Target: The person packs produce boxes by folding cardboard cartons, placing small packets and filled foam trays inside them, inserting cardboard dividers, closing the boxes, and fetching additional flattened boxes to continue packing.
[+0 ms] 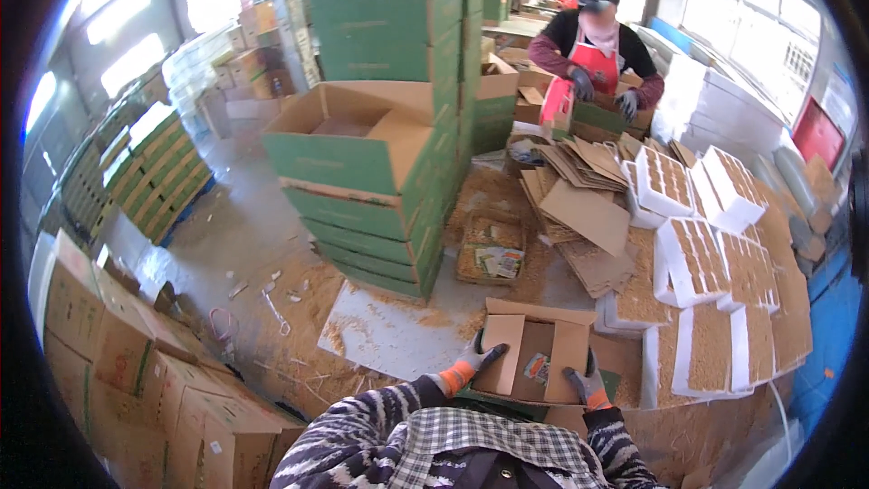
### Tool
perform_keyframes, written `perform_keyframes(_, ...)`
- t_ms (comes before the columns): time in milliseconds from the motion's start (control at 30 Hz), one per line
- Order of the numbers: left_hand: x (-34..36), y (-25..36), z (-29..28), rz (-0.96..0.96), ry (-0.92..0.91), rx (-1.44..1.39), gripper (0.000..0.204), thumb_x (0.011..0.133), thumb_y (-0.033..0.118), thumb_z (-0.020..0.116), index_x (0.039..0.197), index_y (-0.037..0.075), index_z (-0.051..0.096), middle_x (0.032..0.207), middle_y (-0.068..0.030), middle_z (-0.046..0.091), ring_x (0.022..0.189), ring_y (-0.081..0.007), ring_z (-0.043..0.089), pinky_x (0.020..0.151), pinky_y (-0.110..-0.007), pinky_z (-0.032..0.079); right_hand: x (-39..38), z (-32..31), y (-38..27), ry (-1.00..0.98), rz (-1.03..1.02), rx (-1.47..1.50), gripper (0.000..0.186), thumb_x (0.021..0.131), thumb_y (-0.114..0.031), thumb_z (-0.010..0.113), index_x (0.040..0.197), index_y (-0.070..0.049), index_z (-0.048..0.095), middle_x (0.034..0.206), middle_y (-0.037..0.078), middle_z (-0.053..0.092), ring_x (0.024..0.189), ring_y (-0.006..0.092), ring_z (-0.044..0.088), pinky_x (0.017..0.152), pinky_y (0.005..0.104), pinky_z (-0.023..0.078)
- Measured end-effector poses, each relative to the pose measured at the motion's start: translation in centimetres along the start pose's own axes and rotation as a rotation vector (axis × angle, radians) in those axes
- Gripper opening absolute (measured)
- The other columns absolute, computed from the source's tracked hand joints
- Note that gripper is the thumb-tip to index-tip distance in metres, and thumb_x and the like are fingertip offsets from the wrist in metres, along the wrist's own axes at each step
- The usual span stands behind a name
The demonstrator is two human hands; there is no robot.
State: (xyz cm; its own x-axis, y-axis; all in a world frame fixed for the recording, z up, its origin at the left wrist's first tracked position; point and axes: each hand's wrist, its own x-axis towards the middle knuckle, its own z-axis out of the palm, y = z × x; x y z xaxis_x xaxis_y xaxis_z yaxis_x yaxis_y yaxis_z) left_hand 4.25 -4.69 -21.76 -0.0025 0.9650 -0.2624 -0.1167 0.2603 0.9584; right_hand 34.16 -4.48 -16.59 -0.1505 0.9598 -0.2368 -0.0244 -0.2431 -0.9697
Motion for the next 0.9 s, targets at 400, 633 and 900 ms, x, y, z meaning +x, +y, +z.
perform_keyframes(400,-7.3,36.3,-16.1,1.145,0.549,-0.217,0.046,0.095,0.008,0.050,0.140,0.001,0.041,0.141,-0.0110,0.046,0.125,-0.0211,0.047,0.107,-0.034,0.036,7.2,11.5,-27.2,-0.272,-0.374,0.869,0.039,0.089,-0.007,0.062,0.127,-0.004,0.053,0.116,0.011,0.062,0.104,0.0232,0.061,0.090,0.0355,0.052)
perform_keyframes(633,-2.0,34.8,-35.3,0.987,0.509,-0.181,0.047,0.090,0.006,0.060,0.136,0.003,0.047,0.126,-0.0064,0.056,0.112,-0.0147,0.052,0.095,-0.028,0.042,9.9,29.6,-38.2,-0.315,-0.491,0.782,0.054,0.081,0.001,0.067,0.131,-0.009,0.049,0.115,0.011,0.062,0.099,0.0256,0.064,0.081,0.0397,0.055)
perform_keyframes(900,-1.6,31.9,-40.4,0.848,0.609,0.058,0.057,0.092,0.022,0.063,0.140,0.003,0.038,0.117,-0.0047,0.057,0.104,-0.0156,0.053,0.092,-0.029,0.043,16.8,37.8,-34.2,-0.747,-0.497,-0.138,0.055,0.093,-0.035,0.058,0.138,-0.007,0.046,0.122,0.005,0.059,0.107,0.0173,0.057,0.089,0.0264,0.045)
